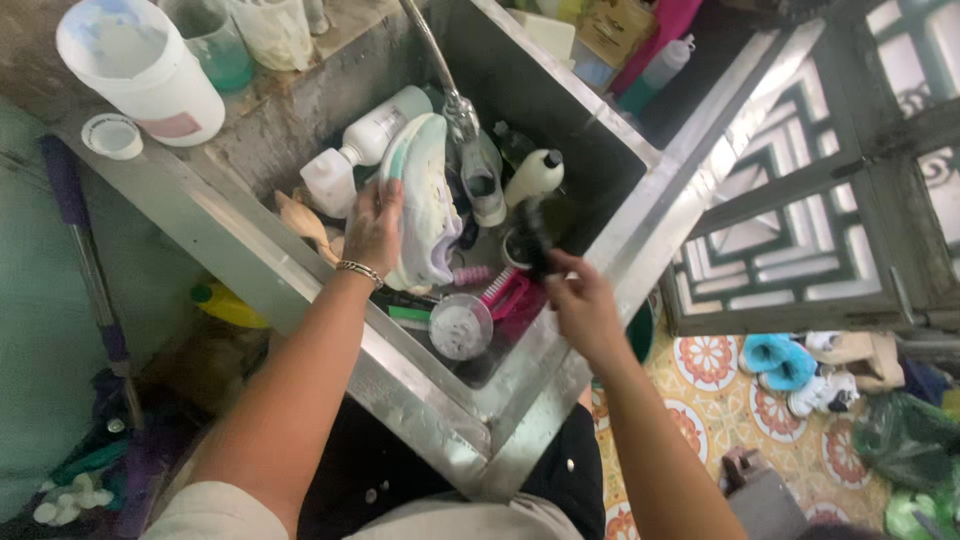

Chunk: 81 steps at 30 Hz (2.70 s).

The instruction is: The person cleans a shoe in a sink using brushes. They scrub the upper and sole with a pink brush and a black brush, then use a toothbrush to apply a solution from a container to the shoe.

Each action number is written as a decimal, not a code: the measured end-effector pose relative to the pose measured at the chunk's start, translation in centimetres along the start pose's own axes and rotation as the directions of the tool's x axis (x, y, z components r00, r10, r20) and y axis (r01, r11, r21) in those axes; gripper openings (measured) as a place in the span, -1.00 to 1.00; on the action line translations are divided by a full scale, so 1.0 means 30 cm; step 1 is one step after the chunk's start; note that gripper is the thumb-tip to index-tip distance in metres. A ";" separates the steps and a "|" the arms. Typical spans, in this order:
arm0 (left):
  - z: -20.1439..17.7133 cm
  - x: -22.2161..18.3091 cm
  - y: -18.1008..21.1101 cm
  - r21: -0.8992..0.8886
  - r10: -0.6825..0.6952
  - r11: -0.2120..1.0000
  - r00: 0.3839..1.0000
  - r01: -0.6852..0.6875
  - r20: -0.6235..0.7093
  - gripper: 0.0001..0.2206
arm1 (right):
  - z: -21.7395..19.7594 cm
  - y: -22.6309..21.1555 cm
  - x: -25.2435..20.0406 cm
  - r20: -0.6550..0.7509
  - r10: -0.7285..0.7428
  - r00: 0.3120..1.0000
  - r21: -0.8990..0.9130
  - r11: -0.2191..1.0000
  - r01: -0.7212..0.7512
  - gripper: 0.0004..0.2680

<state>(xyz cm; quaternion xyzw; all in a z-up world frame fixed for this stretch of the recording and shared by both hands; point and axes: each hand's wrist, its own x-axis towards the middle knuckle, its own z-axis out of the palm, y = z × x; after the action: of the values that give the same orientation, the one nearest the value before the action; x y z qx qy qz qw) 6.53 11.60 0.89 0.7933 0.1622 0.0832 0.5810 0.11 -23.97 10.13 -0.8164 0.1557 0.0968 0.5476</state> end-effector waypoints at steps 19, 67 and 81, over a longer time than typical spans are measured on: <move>0.102 0.324 0.219 0.433 -0.355 0.885 0.851 0.172 0.387 -0.14 | 0.461 -0.110 0.642 0.264 0.377 0.888 0.352 0.819 -0.452 -0.29; 0.539 0.353 -0.460 0.268 -0.508 0.836 0.860 0.478 0.051 -0.60 | 0.371 -0.266 0.682 0.404 0.166 0.900 0.199 0.944 -0.263 -0.25; 0.436 0.376 -0.054 -0.068 0.043 0.998 0.828 -0.007 0.559 -0.62 | 0.353 -0.198 0.787 0.367 0.336 0.867 0.134 0.904 -0.407 -0.37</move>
<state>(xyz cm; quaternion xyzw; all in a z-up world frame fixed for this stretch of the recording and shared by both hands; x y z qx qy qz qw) 20.99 4.31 -5.35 0.7662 -0.0282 -0.1402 0.6265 24.39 -15.61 3.46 -0.6807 0.2245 0.3214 0.6188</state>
